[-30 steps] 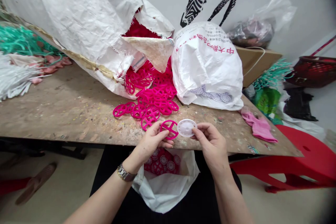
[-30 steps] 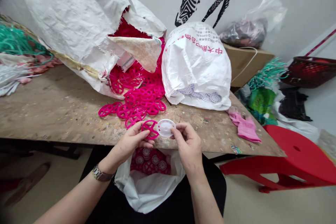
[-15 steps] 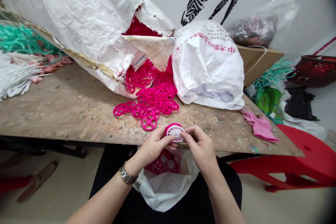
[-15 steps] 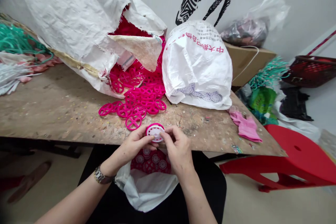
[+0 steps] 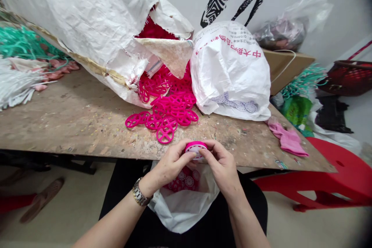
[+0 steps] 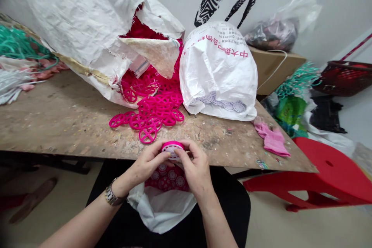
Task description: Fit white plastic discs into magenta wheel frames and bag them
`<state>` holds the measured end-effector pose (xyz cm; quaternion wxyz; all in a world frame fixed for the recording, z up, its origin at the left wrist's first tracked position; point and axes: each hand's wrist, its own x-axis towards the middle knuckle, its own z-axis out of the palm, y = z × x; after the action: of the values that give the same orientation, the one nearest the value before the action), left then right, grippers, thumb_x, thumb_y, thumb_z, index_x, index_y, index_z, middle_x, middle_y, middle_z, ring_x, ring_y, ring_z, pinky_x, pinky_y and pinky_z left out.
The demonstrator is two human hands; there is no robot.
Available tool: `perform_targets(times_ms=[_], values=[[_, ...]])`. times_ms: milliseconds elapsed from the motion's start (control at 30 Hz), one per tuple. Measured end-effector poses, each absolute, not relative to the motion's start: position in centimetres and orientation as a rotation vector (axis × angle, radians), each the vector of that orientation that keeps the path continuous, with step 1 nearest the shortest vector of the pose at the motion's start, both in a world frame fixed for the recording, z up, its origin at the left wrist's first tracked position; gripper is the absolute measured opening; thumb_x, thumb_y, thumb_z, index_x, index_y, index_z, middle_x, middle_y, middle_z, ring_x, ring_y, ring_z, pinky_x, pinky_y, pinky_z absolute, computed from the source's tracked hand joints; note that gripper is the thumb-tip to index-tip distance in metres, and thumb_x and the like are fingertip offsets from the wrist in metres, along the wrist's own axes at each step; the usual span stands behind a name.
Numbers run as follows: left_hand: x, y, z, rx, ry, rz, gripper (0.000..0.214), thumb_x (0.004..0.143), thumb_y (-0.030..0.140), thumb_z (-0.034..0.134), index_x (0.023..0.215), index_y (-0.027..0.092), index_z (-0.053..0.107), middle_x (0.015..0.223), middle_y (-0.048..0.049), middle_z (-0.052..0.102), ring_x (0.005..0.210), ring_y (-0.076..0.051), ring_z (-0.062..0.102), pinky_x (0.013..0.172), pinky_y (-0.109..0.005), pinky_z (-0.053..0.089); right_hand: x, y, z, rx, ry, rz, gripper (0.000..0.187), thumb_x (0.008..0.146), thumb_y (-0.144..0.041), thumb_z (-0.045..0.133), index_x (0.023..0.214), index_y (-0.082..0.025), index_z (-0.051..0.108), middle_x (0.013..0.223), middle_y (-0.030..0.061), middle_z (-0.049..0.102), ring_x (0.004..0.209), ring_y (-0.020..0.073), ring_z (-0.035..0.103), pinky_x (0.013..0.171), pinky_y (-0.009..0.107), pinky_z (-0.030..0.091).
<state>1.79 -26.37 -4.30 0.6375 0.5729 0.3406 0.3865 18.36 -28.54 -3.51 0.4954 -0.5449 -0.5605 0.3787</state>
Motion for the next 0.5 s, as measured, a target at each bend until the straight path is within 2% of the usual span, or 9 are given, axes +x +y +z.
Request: perform_targets(times_ms=[167,233,333,500], values=[[1.88,-26.59,-3.82,1.627,0.906,0.971,0.024,0.095,0.035,0.051,0.091,0.018,0.067,0.085,-0.0045,0.063,0.081,-0.018,0.060,0.075,-0.028,0.049,17.91,-29.08,-3.72,-1.341,-1.369,0.794,0.011,0.086,-0.032,0.064,0.085,-0.023,0.070,0.078,-0.0003,0.069,0.075,0.0179,0.064,0.070,0.029,0.049],[2.08,-26.65,-3.90,1.603,0.934,0.966,0.025,0.095,0.036,0.050,0.089,0.018,0.065,0.080,-0.0034,0.062,0.072,-0.017,0.060,0.069,-0.027,0.049,17.80,-29.23,-3.89,-1.349,-1.366,0.758,0.010,0.086,-0.031,0.064,0.084,-0.023,0.070,0.078,-0.0007,0.068,0.074,0.0175,0.063,0.068,0.028,0.048],[2.28,-26.55,-4.05,1.455,0.915,0.903,0.029,0.095,0.043,0.048,0.092,0.019,0.064,0.077,-0.0016,0.060,0.061,-0.016,0.061,0.056,-0.025,0.049,17.70,-29.19,-4.10,-1.349,-1.328,0.803,0.011,0.087,-0.032,0.064,0.084,-0.022,0.069,0.077,-0.0004,0.068,0.073,0.0174,0.063,0.068,0.028,0.048],[2.07,-26.34,-3.95,1.493,0.905,0.818,0.026,0.092,0.040,0.055,0.109,0.022,0.063,0.086,-0.0021,0.063,0.065,-0.016,0.063,0.059,-0.025,0.052,17.88,-28.50,-4.11,-1.354,-1.214,0.900,0.015,0.084,-0.036,0.066,0.084,-0.021,0.068,0.076,0.0004,0.069,0.071,0.0179,0.064,0.066,0.028,0.050]])
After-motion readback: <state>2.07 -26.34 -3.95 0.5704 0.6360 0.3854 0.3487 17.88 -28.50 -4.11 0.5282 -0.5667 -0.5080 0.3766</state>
